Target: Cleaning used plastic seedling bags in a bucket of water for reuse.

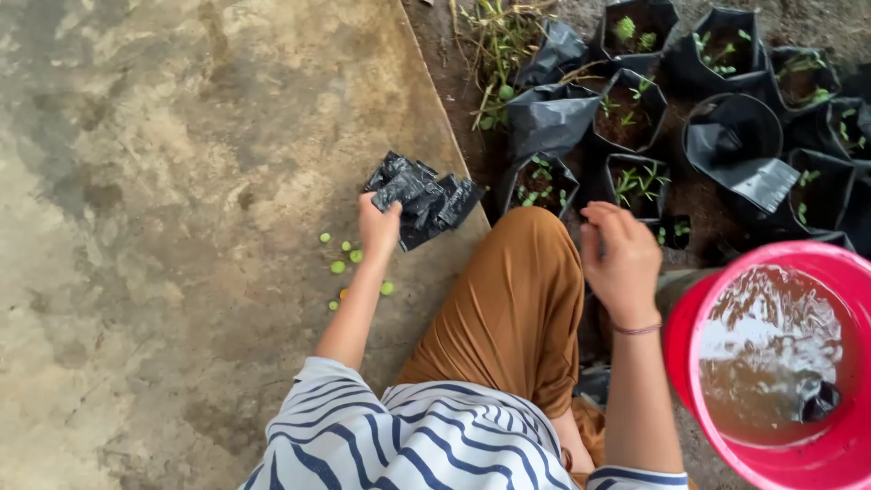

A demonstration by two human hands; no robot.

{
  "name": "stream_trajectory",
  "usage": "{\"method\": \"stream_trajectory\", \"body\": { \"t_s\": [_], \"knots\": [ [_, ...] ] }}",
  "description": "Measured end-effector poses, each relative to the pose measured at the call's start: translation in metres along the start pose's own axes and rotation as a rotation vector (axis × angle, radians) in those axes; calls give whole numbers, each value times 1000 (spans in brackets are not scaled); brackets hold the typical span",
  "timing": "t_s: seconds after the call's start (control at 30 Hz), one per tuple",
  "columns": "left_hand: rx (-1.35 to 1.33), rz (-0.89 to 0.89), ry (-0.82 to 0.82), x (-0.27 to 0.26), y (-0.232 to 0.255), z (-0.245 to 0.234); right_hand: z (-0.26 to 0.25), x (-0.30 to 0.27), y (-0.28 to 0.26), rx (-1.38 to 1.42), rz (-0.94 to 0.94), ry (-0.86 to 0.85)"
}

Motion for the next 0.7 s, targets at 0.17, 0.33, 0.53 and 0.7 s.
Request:
{"method": "stream_trajectory", "body": {
  "t_s": [0.17,0.33,0.53,0.7],
  "knots": [
    [372,528,301,-109,109,-12,38,9,-22,-155,-143,-29],
    [222,1250,61,-210,232,23,41,11,-41,-313,-182,-65],
    [255,1745,-441,-308,239,115,36,-12,-29,-327,-93,-201],
    [401,1755,-815,-330,252,131,69,-61,27,-361,27,-291]
  ]
}}
Point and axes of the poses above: each hand's wrist, its own x-axis towards the middle knuckle, its own z-axis out of the palm, y = z × x, the point moved 4 cm from there along x, towards the middle knuckle, and after that the axes turned 12 degrees about -y, right-handed, at the moved point
